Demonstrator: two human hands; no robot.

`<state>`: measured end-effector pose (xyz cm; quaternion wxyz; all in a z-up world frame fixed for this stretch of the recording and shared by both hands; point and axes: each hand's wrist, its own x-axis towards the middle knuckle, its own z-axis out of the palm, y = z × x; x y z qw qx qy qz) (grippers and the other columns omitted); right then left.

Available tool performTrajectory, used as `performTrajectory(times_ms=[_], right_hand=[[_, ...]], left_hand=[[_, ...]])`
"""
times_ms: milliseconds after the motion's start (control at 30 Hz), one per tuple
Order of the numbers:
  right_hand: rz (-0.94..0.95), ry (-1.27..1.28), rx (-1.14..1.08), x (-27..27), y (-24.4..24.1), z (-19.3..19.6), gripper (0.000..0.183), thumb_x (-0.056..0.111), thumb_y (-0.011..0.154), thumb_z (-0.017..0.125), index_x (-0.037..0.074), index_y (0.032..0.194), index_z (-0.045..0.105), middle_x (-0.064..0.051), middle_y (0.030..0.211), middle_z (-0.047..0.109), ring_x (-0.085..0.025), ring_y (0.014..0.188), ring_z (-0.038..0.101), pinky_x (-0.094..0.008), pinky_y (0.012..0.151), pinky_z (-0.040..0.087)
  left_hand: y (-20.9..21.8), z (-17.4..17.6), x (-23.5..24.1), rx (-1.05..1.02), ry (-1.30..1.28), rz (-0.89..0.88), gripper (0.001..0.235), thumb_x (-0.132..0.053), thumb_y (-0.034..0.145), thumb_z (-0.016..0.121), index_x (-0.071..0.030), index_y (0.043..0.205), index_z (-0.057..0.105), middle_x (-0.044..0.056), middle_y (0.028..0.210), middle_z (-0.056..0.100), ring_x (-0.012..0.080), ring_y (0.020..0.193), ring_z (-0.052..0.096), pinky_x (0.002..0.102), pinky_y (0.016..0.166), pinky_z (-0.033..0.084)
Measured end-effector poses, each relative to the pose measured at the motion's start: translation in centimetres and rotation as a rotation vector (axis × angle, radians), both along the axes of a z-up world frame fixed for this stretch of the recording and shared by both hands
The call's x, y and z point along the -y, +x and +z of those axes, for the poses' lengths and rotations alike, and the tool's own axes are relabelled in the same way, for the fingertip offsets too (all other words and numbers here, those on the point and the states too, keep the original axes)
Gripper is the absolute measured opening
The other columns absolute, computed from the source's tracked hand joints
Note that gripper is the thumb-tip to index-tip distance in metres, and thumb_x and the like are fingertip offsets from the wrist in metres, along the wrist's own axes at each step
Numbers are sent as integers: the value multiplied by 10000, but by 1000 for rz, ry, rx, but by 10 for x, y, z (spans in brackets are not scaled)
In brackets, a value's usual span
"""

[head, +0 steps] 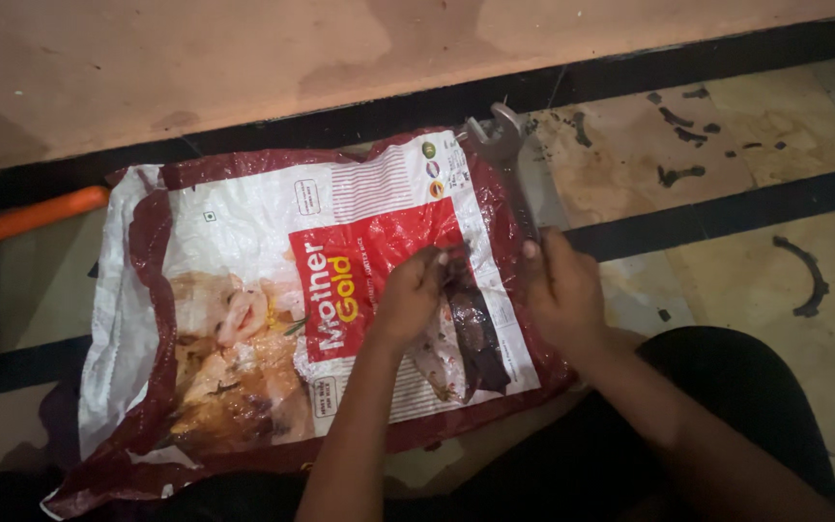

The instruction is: The person uses a wrench to repeatedly strike and crush a fish placed on a large plastic bag on the floor. The person holds the fish with one hand and strikes it with the wrench in the other hand.

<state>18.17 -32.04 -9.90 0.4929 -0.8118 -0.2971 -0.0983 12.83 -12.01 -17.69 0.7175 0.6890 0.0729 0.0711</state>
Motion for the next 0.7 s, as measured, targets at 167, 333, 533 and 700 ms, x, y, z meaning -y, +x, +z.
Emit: performTrajectory(times_ms=[167, 333, 533, 700], right_hand=[[80, 144, -194, -2, 1, -17, 250, 175, 1098, 505, 10, 914, 543, -51, 606, 614, -138, 514, 610, -327, 493, 470], [102, 94, -748, -16, 0, -50, 252, 173, 1037, 540, -9, 863, 563, -51, 588, 563, -148, 476, 537, -340, 427, 438], [95, -233, -797, -6, 18, -14, 209, 244, 1010, 565, 71, 947, 665, -35, 627, 576, -144, 489, 526, -343, 453, 438], [161, 449, -371, 14, 23, 31, 234, 265, 1145, 462, 51, 1154, 559, -37, 783, 595, -115, 649, 582, -300, 577, 503]], left_hand=[[-4, 2, 2, -217, 177, 118, 274, -257, 1067, 509, -58, 1167, 669, 60, 701, 579, 110, 582, 534, 313, 541, 444], [-8, 4, -2, -123, 408, 173, 250, -250, 1070, 537, -60, 1159, 674, 153, 805, 659, 213, 695, 628, 361, 635, 501], [-11, 14, -5, -133, 477, 156, 232, -226, 1019, 512, -131, 1176, 655, 192, 996, 749, 330, 890, 753, 415, 761, 558], [-20, 26, 13, -183, 473, 110, 211, -278, 1041, 536, -105, 1096, 644, 183, 927, 749, 331, 831, 769, 443, 735, 566]])
